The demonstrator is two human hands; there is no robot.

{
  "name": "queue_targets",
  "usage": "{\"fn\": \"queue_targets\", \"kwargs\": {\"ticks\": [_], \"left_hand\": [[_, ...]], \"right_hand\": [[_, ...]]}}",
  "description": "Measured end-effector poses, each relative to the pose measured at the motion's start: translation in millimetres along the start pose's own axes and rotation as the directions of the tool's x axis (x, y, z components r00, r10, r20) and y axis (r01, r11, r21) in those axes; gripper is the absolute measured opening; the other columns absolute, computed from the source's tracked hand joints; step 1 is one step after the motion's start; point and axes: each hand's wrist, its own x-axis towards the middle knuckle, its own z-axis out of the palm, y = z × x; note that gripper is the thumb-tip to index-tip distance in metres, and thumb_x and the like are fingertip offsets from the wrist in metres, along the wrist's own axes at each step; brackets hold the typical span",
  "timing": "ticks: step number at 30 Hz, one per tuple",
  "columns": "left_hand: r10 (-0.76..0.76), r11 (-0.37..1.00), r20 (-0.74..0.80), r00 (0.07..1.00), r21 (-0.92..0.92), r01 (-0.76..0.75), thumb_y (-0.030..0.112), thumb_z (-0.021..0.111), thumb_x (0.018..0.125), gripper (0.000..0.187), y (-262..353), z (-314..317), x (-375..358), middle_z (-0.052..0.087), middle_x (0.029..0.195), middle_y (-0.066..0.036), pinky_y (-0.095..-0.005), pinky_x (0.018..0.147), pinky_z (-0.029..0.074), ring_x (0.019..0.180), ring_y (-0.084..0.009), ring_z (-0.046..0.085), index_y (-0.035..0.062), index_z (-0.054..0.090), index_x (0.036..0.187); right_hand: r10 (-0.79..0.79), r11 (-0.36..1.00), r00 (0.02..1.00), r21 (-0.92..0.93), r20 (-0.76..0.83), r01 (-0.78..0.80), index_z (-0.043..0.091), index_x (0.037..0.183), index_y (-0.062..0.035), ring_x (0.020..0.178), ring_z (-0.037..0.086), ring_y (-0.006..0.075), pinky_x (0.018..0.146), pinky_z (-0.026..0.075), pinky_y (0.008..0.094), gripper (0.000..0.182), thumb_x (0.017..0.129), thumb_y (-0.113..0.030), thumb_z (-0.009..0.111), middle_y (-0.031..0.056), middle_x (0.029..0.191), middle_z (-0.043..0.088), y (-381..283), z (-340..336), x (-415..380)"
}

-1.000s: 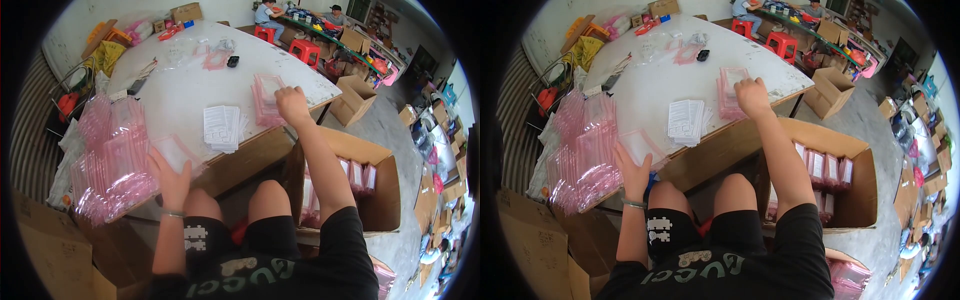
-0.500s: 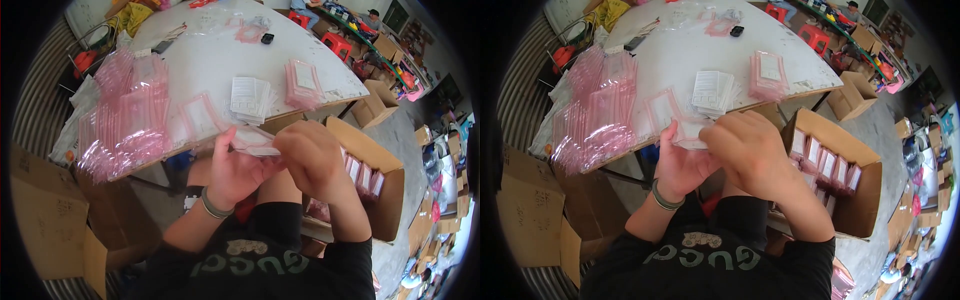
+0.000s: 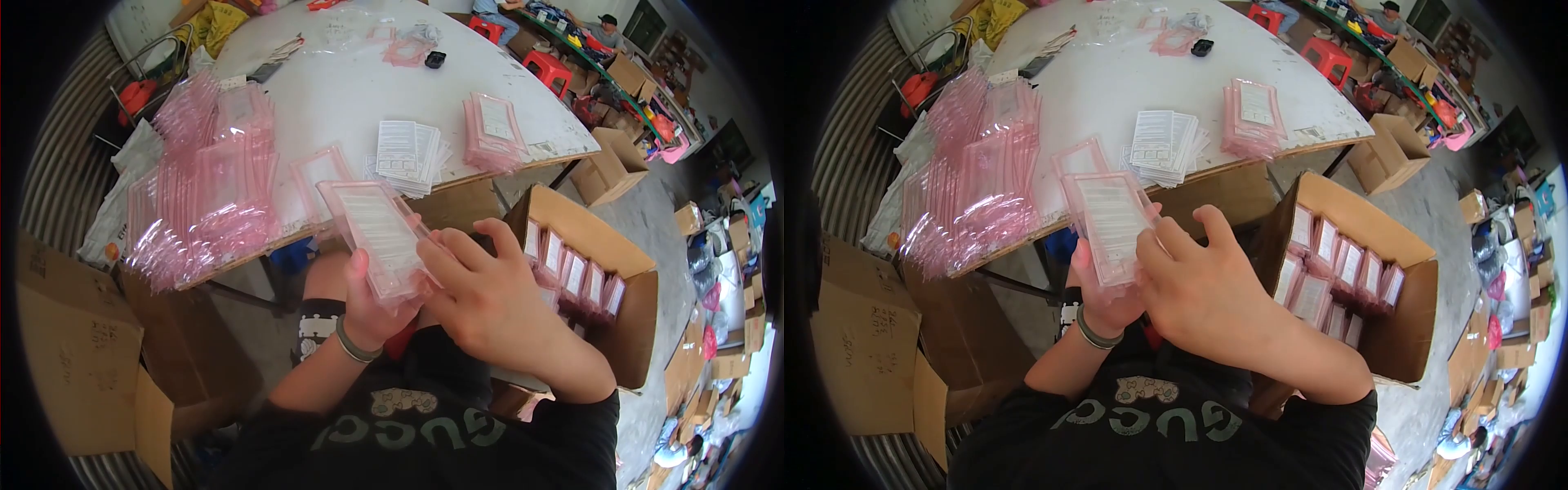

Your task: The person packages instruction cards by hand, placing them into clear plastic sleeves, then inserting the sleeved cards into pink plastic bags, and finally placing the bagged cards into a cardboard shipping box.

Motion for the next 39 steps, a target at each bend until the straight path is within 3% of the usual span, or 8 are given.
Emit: {"fn": "queue_targets", "kwargs": {"ticks": [3,9,15,17,21,32,37,39], "left_hand": [[-0.052,0.948,-0.135,0.990,0.306,0.091,0.070,0.047,0.088,0.099,4,11,-2,0.038,0.152,-0.020,-0.0467,0.115,0.033,0.135,-0.0375,0.043,0.0045,0.016,0.156],[-0.106,0.952,-0.143,0.984,0.271,0.141,0.066,0.067,0.074,0.120,7,-2,-3,0.032,0.153,-0.023,-0.0468,0.116,0.034,0.134,-0.0388,0.043,-0.0049,0.011,0.153],[-0.047,0.970,0.036,0.998,0.239,0.037,0.055,0.064,0.079,0.104,5,-1,5,0.031,0.155,-0.017,-0.0464,0.112,0.039,0.137,-0.0311,0.042,0.0004,0.016,0.154],[-0.066,0.967,-0.038,0.997,0.244,0.074,0.057,0.062,0.080,0.103,6,-10,2,0.030,0.155,-0.018,-0.0468,0.113,0.038,0.138,-0.0309,0.041,0.0003,0.016,0.154],[-0.031,0.960,-0.129,0.991,0.273,0.066,0.062,0.056,0.083,0.103,2,-10,3,0.029,0.155,-0.019,-0.0463,0.114,0.037,0.138,-0.0303,0.041,-0.0005,0.016,0.154],[-0.070,0.923,-0.148,0.986,0.364,0.120,0.068,0.051,0.086,0.101,0,-2,6,0.043,0.147,-0.022,-0.0472,0.115,0.034,0.136,-0.0391,0.043,-0.0013,0.020,0.153],[-0.011,0.979,0.109,0.994,-0.203,0.034,0.068,0.048,0.087,0.097,-10,-19,9,0.042,0.148,-0.022,-0.0469,0.115,0.034,0.135,-0.0374,0.044,-0.0004,0.023,0.152],[-0.027,0.983,0.055,0.998,-0.179,0.037,0.067,0.045,0.089,0.094,-8,-23,7,0.042,0.148,-0.021,-0.0470,0.115,0.035,0.134,-0.0369,0.044,0.0002,0.025,0.152]], "right_hand": [[-0.055,0.996,0.997,-0.067,-0.057,0.051,0.066,0.075,0.0021,0.100,0.057,0.0335,0.085,0.045,0.0513,0.024,0.067,-0.020,0.062,0.0226,0.104,0.062,-1,8,-3],[-0.128,0.978,0.988,-0.177,-0.087,0.111,0.066,0.075,0.0005,0.096,0.060,0.0343,0.084,0.045,0.0508,0.023,0.065,-0.020,0.064,0.0218,0.105,0.063,-3,23,-5],[-0.127,0.989,0.987,-0.089,-0.098,0.119,0.065,0.079,-0.0010,0.103,0.061,0.0340,0.084,0.045,0.0502,0.018,0.071,-0.016,0.066,0.0214,0.111,0.064,2,36,-14],[-0.091,0.992,0.986,-0.099,-0.139,0.077,0.065,0.080,-0.0006,0.103,0.059,0.0333,0.083,0.045,0.0492,0.018,0.072,-0.017,0.066,0.0221,0.111,0.063,2,39,-14],[-0.092,0.984,0.996,-0.149,0.020,0.094,0.064,0.081,0.0012,0.100,0.058,0.0331,0.081,0.044,0.0483,0.018,0.073,-0.015,0.066,0.0221,0.108,0.062,3,36,-13],[-0.114,0.971,0.991,-0.204,0.068,0.125,0.065,0.080,0.0043,0.103,0.055,0.0364,0.082,0.041,0.0478,0.022,0.073,-0.017,0.063,0.0228,0.103,0.061,5,38,-11],[-0.081,0.956,0.990,-0.270,0.116,0.110,0.066,0.078,0.0021,0.103,0.056,0.0360,0.084,0.042,0.0474,0.023,0.071,-0.019,0.063,0.0230,0.105,0.062,4,44,-11],[-0.064,0.979,0.986,-0.181,0.154,0.092,0.066,0.082,0.0018,0.104,0.057,0.0353,0.086,0.043,0.0467,0.025,0.071,-0.020,0.063,0.0233,0.107,0.062,7,43,-9]]}}
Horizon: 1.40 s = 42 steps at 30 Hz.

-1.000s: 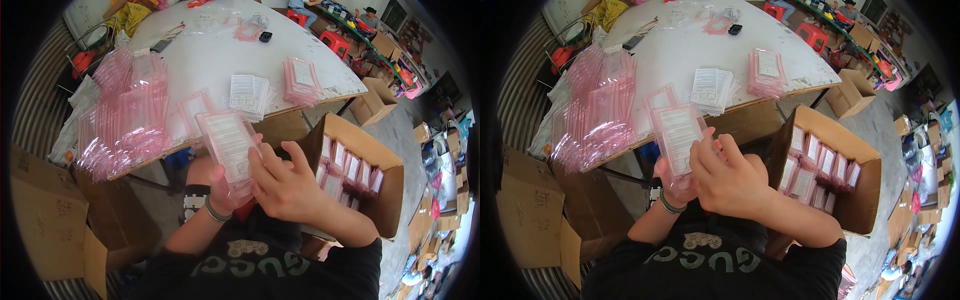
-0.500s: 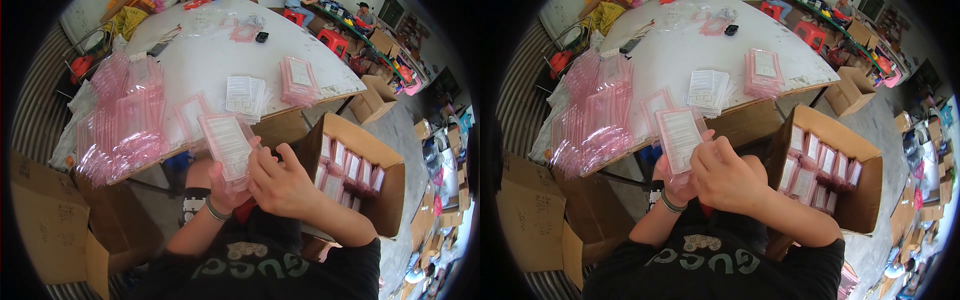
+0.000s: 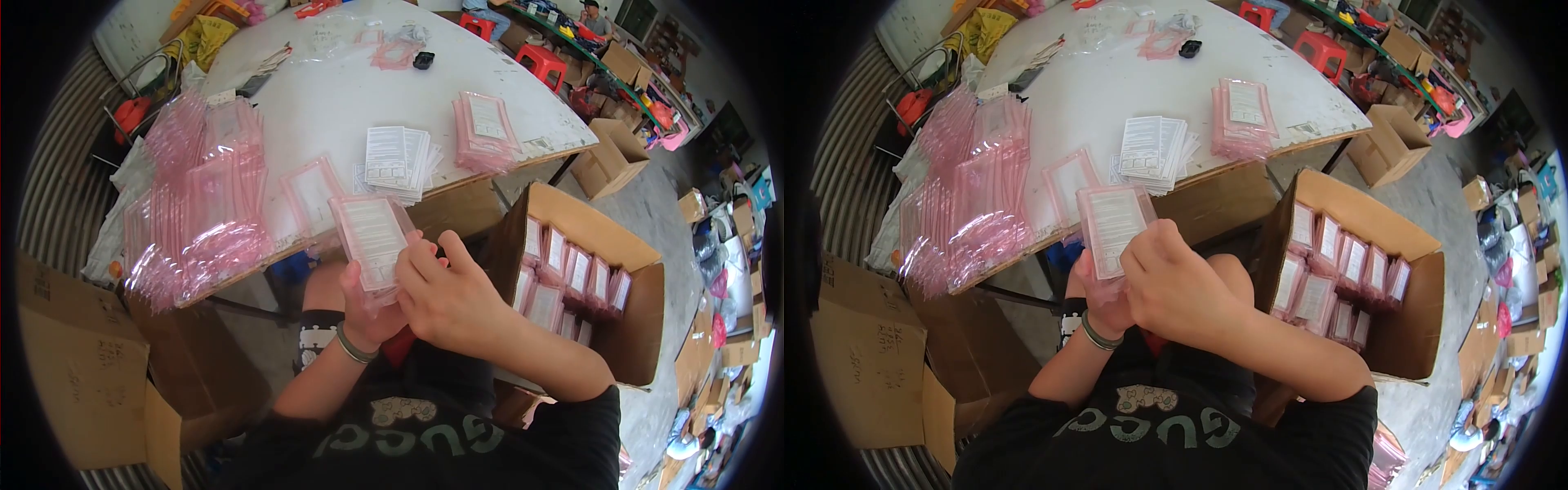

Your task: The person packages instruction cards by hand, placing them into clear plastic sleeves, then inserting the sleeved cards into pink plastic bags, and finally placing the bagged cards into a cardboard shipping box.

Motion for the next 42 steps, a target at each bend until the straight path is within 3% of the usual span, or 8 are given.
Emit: {"fn": "queue_targets", "kwargs": {"ticks": [12,15,17,20,27,31,35,42], "left_hand": [[-0.144,0.947,-0.109,0.984,0.273,0.169,0.055,0.032,0.102,0.069,28,5,33,0.047,0.146,-0.015,-0.0500,0.109,0.040,0.131,-0.0306,0.050,0.0053,0.034,0.149],[0.502,0.020,-0.169,0.848,0.983,0.184,0.047,0.037,0.105,0.064,60,41,47,0.053,0.137,-0.019,-0.0481,0.097,0.049,0.115,-0.0321,0.059,0.0000,0.034,0.148],[0.355,-0.887,0.241,0.903,0.390,0.245,0.037,0.058,0.096,0.074,125,6,44,0.055,0.130,-0.026,-0.0438,0.099,0.047,0.120,-0.0360,0.056,-0.0071,0.028,0.148],[0.603,-0.797,-0.104,0.791,-0.035,0.603,0.036,0.071,0.086,0.084,148,-12,45,0.058,0.115,-0.034,-0.0483,0.092,0.051,0.103,-0.0474,0.061,-0.0111,0.032,0.144],[0.671,-0.637,-0.246,0.700,0.293,0.713,0.022,0.074,0.078,0.083,153,-21,57,0.065,0.103,-0.024,-0.0406,0.088,0.053,0.099,-0.0334,0.064,-0.0138,0.034,0.142],[0.491,-0.047,-0.419,0.764,0.863,0.503,0.018,0.067,0.080,0.070,141,17,52,0.062,0.097,-0.012,-0.0377,0.085,0.055,0.096,-0.0278,0.065,-0.0120,0.042,0.138],[0.285,0.651,-0.504,0.815,0.726,0.222,0.025,0.059,0.084,0.068,108,42,32,0.057,0.121,-0.019,-0.0438,0.099,0.049,0.114,-0.0348,0.059,-0.0104,0.041,0.139],[0.012,0.945,-0.263,0.965,0.319,0.075,0.043,0.048,0.093,0.071,65,50,23,0.043,0.144,-0.028,-0.0515,0.111,0.038,0.135,-0.0401,0.042,-0.0058,0.035,0.144]], "right_hand": [[0.239,0.955,0.893,0.260,-0.381,-0.145,0.061,0.108,0.0037,0.095,0.067,0.0322,0.079,0.055,0.0395,0.039,0.072,-0.011,0.064,0.0197,0.109,0.065,39,10,-15],[0.310,0.948,0.852,0.069,-0.422,-0.310,0.060,0.105,0.0026,0.091,0.068,0.0323,0.075,0.056,0.0391,0.035,0.071,-0.004,0.064,0.0177,0.105,0.067,94,19,-25],[0.313,0.926,0.838,-0.051,-0.446,-0.373,0.061,0.109,-0.0001,0.101,0.067,0.0328,0.081,0.055,0.0377,0.034,0.074,-0.003,0.062,0.0174,0.113,0.067,137,50,-33],[0.368,0.912,0.885,-0.077,-0.285,-0.404,0.062,0.114,-0.0016,0.109,0.064,0.0350,0.090,0.052,0.0419,0.037,0.078,-0.007,0.066,0.0180,0.116,0.067,193,108,-42],[0.336,0.822,0.880,0.560,-0.336,-0.100,0.058,0.128,-0.0043,0.124,0.055,0.0342,0.101,0.043,0.0482,0.060,0.074,-0.019,0.079,0.0173,0.132,0.059,72,118,4],[0.315,0.873,0.865,0.476,-0.391,-0.103,0.063,0.113,-0.0032,0.110,0.060,0.0317,0.091,0.047,0.0456,0.044,0.072,-0.011,0.074,0.0142,0.123,0.063,17,116,34],[0.368,0.899,0.703,0.425,-0.608,-0.104,0.065,0.098,-0.0025,0.093,0.063,0.0261,0.078,0.048,0.0404,0.028,0.070,-0.005,0.068,0.0119,0.108,0.067,10,89,41],[0.405,0.910,0.569,0.376,-0.715,-0.175,0.068,0.099,-0.0054,0.092,0.062,0.0247,0.080,0.045,0.0374,0.032,0.067,-0.008,0.068,0.0094,0.104,0.066,-3,55,32]]}}
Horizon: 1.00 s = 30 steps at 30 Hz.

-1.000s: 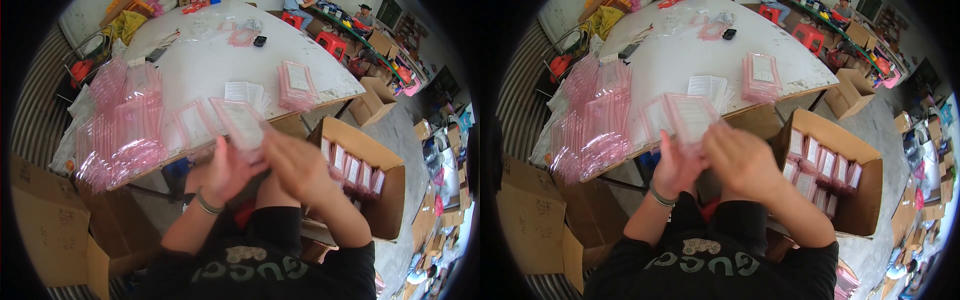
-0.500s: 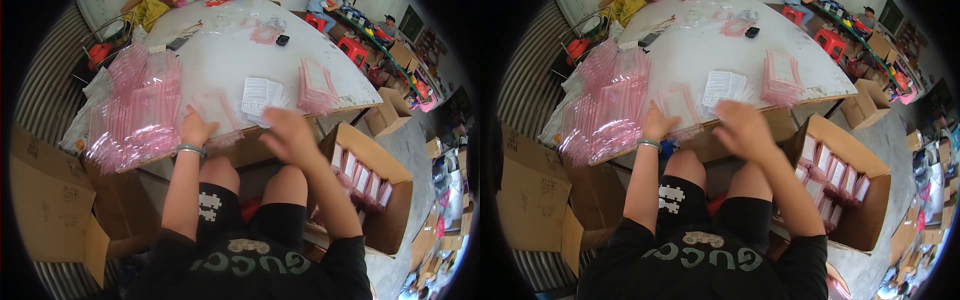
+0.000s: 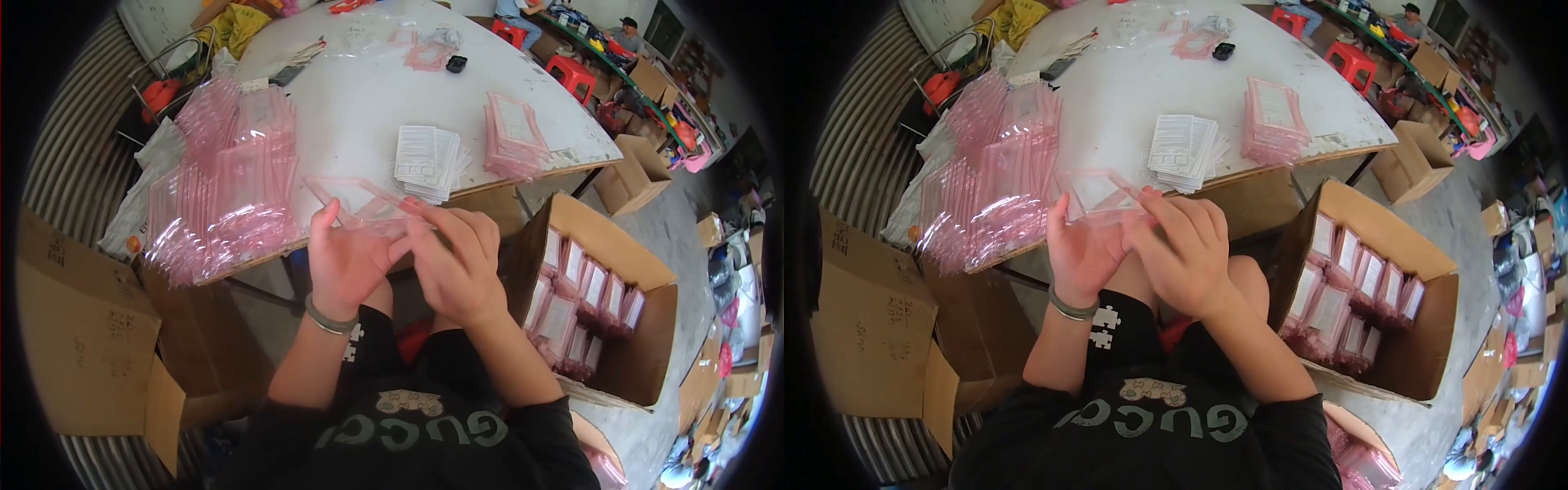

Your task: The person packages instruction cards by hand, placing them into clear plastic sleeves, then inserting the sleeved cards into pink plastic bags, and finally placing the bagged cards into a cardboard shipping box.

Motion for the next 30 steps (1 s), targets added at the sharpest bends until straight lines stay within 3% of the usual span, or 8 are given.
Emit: {"fn": "queue_targets", "kwargs": {"ticks": [5,9,18,19,22,25,29,30], "left_hand": [[0.043,0.975,0.100,0.994,-0.221,-0.020,0.058,0.047,0.094,0.085,-18,-2,-4,0.030,0.151,-0.030,-0.0526,0.118,0.026,0.143,-0.0438,0.027,-0.0001,0.024,0.151],[0.113,0.990,0.061,0.992,-0.096,-0.107,0.054,0.048,0.095,0.081,-27,11,-6,0.041,0.147,-0.026,-0.0492,0.112,0.037,0.136,-0.0387,0.041,-0.0052,0.028,0.147],[0.135,0.970,0.006,0.991,-0.203,-0.131,0.054,0.050,0.093,0.083,-35,14,-16,0.042,0.146,-0.024,-0.0484,0.116,0.031,0.139,-0.0360,0.037,-0.0053,0.028,0.147],[0.135,0.973,-0.032,0.990,-0.187,-0.139,0.054,0.050,0.093,0.083,-35,13,-16,0.042,0.145,-0.023,-0.0484,0.116,0.031,0.138,-0.0359,0.037,-0.0055,0.028,0.147],[0.137,0.975,-0.065,0.988,-0.168,-0.146,0.053,0.050,0.093,0.078,-36,11,-19,0.046,0.141,-0.021,-0.0488,0.116,0.031,0.136,-0.0352,0.039,-0.0041,0.034,0.143],[0.185,0.978,-0.071,0.980,-0.087,-0.191,0.051,0.050,0.092,0.069,-36,6,-20,0.050,0.136,-0.018,-0.0503,0.115,0.032,0.136,-0.0336,0.040,-0.0013,0.041,0.136],[0.211,0.974,-0.126,0.969,0.106,-0.198,0.049,0.049,0.091,0.059,-47,-11,-22,0.049,0.136,-0.014,-0.0550,0.114,0.032,0.137,-0.0319,0.038,0.0030,0.046,0.128],[0.205,0.979,-0.145,0.968,0.023,-0.204,0.048,0.049,0.092,0.059,-49,-19,-21,0.048,0.137,-0.014,-0.0611,0.115,0.028,0.138,-0.0352,0.036,0.0046,0.044,0.132]], "right_hand": [[0.005,0.987,0.999,-0.159,-0.048,-0.012,0.070,0.101,-0.0070,0.092,0.061,0.0239,0.085,0.041,0.0362,0.032,0.069,-0.013,0.068,0.0074,0.101,0.064,-22,-9,-10],[0.007,0.978,0.992,-0.205,-0.122,-0.032,0.070,0.100,-0.0073,0.090,0.061,0.0240,0.083,0.040,0.0358,0.032,0.069,-0.014,0.069,0.0075,0.101,0.063,-30,-13,-7],[-0.027,0.999,0.997,-0.043,-0.069,0.024,0.067,0.097,-0.0034,0.085,0.063,0.0272,0.072,0.047,0.0392,0.031,0.068,0.001,0.073,0.0107,0.098,0.065,-38,-19,0],[-0.055,0.998,0.994,0.028,-0.093,0.058,0.065,0.095,0.0021,0.086,0.064,0.0324,0.069,0.049,0.0400,0.032,0.066,-0.013,0.068,0.0160,0.098,0.065,-34,-12,-3],[0.049,0.980,0.999,0.191,0.019,-0.052,0.064,0.102,0.0012,0.091,0.064,0.0332,0.082,0.048,0.0448,0.038,0.068,-0.013,0.071,0.0158,0.103,0.065,-36,-15,-3],[0.143,0.969,0.944,0.154,0.297,-0.195,0.062,0.109,-0.0006,0.101,0.062,0.0319,0.098,0.040,0.0493,0.046,0.070,-0.020,0.076,0.0145,0.109,0.064,-53,-38,5],[0.227,0.922,0.849,0.175,0.478,-0.345,0.063,0.119,-0.0042,0.113,0.061,0.0290,0.111,0.028,0.0473,0.062,0.068,-0.033,0.085,0.0131,0.122,0.063,-53,-44,-12],[0.232,0.924,0.843,0.162,0.485,-0.347,0.062,0.123,-0.0044,0.115,0.060,0.0299,0.113,0.026,0.0455,0.067,0.068,-0.036,0.085,0.0146,0.125,0.062,-54,-47,-11]]}}
